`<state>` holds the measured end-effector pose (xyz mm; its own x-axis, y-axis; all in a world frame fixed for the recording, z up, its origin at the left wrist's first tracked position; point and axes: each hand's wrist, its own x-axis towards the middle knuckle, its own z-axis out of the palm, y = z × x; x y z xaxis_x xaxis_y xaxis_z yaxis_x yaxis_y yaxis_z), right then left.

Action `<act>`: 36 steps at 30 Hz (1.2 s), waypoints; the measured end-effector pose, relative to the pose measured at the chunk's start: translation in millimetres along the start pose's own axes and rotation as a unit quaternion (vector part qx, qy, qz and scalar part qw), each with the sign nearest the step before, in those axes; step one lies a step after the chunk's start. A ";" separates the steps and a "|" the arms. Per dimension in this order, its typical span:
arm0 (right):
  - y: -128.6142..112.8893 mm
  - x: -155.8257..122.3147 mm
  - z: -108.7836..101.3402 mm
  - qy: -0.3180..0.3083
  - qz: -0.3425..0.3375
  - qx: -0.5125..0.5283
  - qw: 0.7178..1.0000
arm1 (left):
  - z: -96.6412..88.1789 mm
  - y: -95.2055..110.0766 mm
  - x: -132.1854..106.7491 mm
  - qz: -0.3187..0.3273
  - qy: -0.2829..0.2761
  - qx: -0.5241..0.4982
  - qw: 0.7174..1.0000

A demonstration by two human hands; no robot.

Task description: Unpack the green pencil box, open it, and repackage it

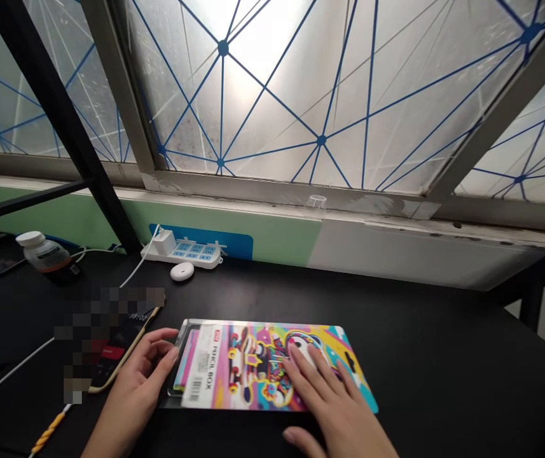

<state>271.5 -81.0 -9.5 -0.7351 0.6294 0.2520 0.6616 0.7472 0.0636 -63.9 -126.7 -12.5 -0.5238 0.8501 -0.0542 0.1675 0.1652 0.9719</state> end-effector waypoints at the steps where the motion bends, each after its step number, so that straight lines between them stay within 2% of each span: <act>1: 9.1 -9.3 -1.7 0.016 0.005 -0.027 1.000 | 0.2 -0.3 0.7 0.003 0.007 -0.002 1.000; 5: 32.5 -40.0 -6.2 0.072 0.031 -0.114 0.990 | 1.0 -4.4 3.6 0.009 0.003 -0.002 1.000; 7: 28.8 -42.4 -5.0 0.096 0.058 -0.136 0.984 | 1.4 -7.4 1.8 0.032 -0.013 0.031 0.999; 9: 13.4 -32.8 -1.6 0.110 0.087 -0.140 0.980 | 3.4 -7.5 -4.0 0.092 -0.023 0.104 0.990; 11: -8.9 -14.1 3.3 0.102 0.102 -0.119 0.982 | 9.1 -1.5 -12.5 0.183 -0.032 0.204 0.961; 13: -31.1 7.9 9.1 0.072 0.104 -0.086 0.988 | 19.5 11.2 -19.4 0.271 -0.057 0.286 0.917; 15: -47.4 27.2 14.5 0.042 0.123 -0.061 0.990 | 33.5 27.1 -19.8 0.339 -0.114 0.327 0.875; 16: -52.4 34.6 16.7 0.031 0.134 -0.052 0.989 | 40.9 34.3 -16.9 0.352 -0.152 0.344 0.857; 19: -54.1 44.7 19.5 0.012 0.145 -0.029 0.989 | 59.2 46.3 -0.1 0.348 -0.247 0.383 0.820; 22: -39.7 36.2 17.3 0.007 0.127 -0.019 0.992 | 64.7 44.3 12.9 0.337 -0.296 0.387 0.806; 25: -17.4 10.6 15.4 0.007 0.117 -0.020 0.993 | 57.5 39.8 14.9 0.326 -0.296 0.379 0.814; 29: 9.4 -37.5 21.0 0.024 0.128 -0.025 0.991 | 44.0 38.8 17.3 0.303 -0.307 0.385 0.816; 31: 18.9 -58.9 23.4 0.053 0.168 -0.038 0.984 | 42.5 38.4 22.7 0.295 -0.309 0.391 0.815; 33: 24.5 -72.4 21.1 0.101 0.237 -0.054 0.965 | 46.7 38.1 30.0 0.284 -0.285 0.403 0.822; 35: 23.8 -74.4 13.3 0.142 0.288 -0.068 0.944 | 55.8 39.6 38.2 0.268 -0.256 0.420 0.829; 36: 19.9 -70.8 8.1 0.152 0.290 -0.072 0.942 | 61.6 41.4 42.6 0.260 -0.249 0.429 0.828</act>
<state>335.5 -109.0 -33.9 -0.1817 0.8162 0.5484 0.9683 0.2459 -0.0452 -27.8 -52.9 11.4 0.1804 0.9833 0.0256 0.9061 -0.1763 0.3845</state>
